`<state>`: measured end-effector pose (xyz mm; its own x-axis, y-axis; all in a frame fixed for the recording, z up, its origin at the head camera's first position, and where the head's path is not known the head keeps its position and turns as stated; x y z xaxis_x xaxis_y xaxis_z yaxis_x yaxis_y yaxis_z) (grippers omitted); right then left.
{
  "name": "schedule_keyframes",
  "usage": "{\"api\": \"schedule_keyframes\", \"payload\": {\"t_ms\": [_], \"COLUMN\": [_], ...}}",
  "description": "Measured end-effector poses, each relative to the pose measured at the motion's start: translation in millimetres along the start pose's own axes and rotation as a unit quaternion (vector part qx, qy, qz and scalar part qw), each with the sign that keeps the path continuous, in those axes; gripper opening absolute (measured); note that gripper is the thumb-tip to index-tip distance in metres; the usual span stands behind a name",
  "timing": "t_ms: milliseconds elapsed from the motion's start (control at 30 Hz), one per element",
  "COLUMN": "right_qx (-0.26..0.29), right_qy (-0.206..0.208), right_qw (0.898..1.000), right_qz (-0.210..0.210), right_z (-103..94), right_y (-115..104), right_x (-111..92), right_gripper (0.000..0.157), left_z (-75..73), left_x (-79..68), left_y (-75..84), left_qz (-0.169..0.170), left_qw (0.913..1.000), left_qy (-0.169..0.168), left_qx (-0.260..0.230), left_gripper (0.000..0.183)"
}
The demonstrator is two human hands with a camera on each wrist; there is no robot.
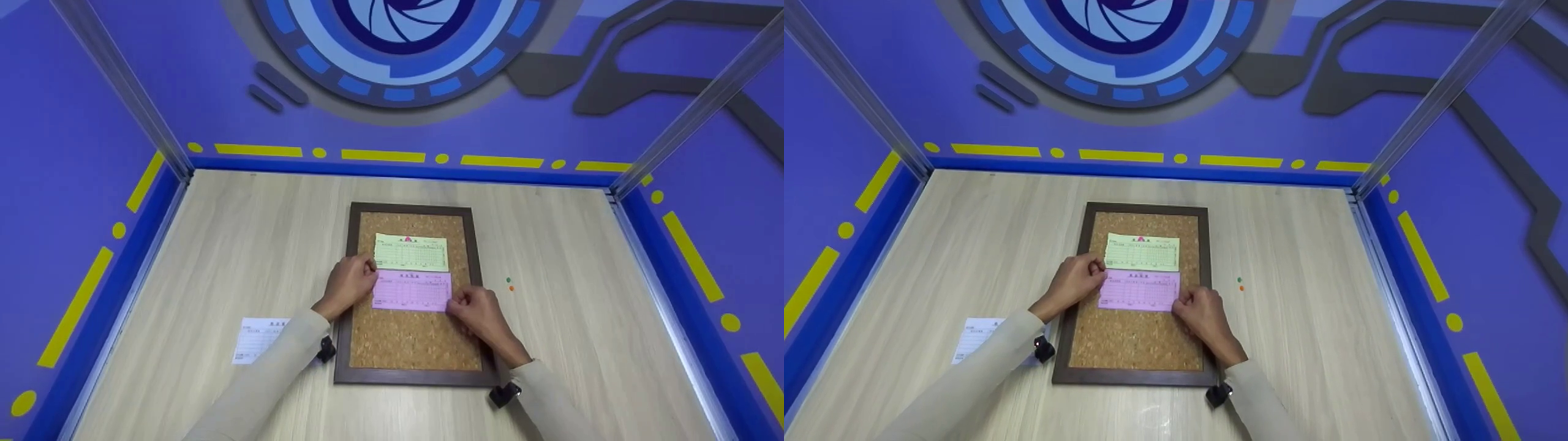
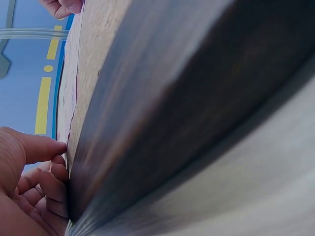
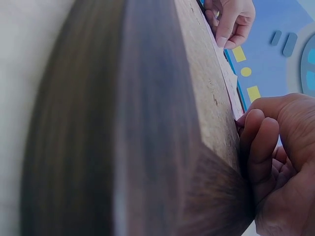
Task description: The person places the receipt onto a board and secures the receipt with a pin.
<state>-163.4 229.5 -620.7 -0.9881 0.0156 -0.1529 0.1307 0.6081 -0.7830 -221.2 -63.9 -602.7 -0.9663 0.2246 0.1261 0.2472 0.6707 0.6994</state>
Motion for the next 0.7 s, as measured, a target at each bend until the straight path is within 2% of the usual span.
{"api": "schedule_keyframes", "payload": {"t_ms": [700], "right_qx": [0.003], "right_qy": [0.022], "right_qw": [1.0], "right_qz": [-0.019], "right_z": [0.2], "right_y": [2.4], "right_x": [-2.4], "right_gripper": [0.011], "left_z": [1.0], "left_x": [0.0], "left_y": [-0.6], "left_qz": [-0.002], "left_qw": [1.0], "left_qy": [-0.006], "left_qx": [-0.006], "left_gripper": [0.008]}}
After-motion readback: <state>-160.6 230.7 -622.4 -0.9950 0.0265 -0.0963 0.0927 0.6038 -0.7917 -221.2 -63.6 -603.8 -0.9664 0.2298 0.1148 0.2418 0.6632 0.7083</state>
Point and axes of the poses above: each hand's wrist, its own x-axis towards the middle knuckle, its own z-axis out of the palm, y = z × x, the point moved 4 cm from there along x, towards the middle knuckle, and after that the axes turned 3 degrees about z, right-handed, at the moved point
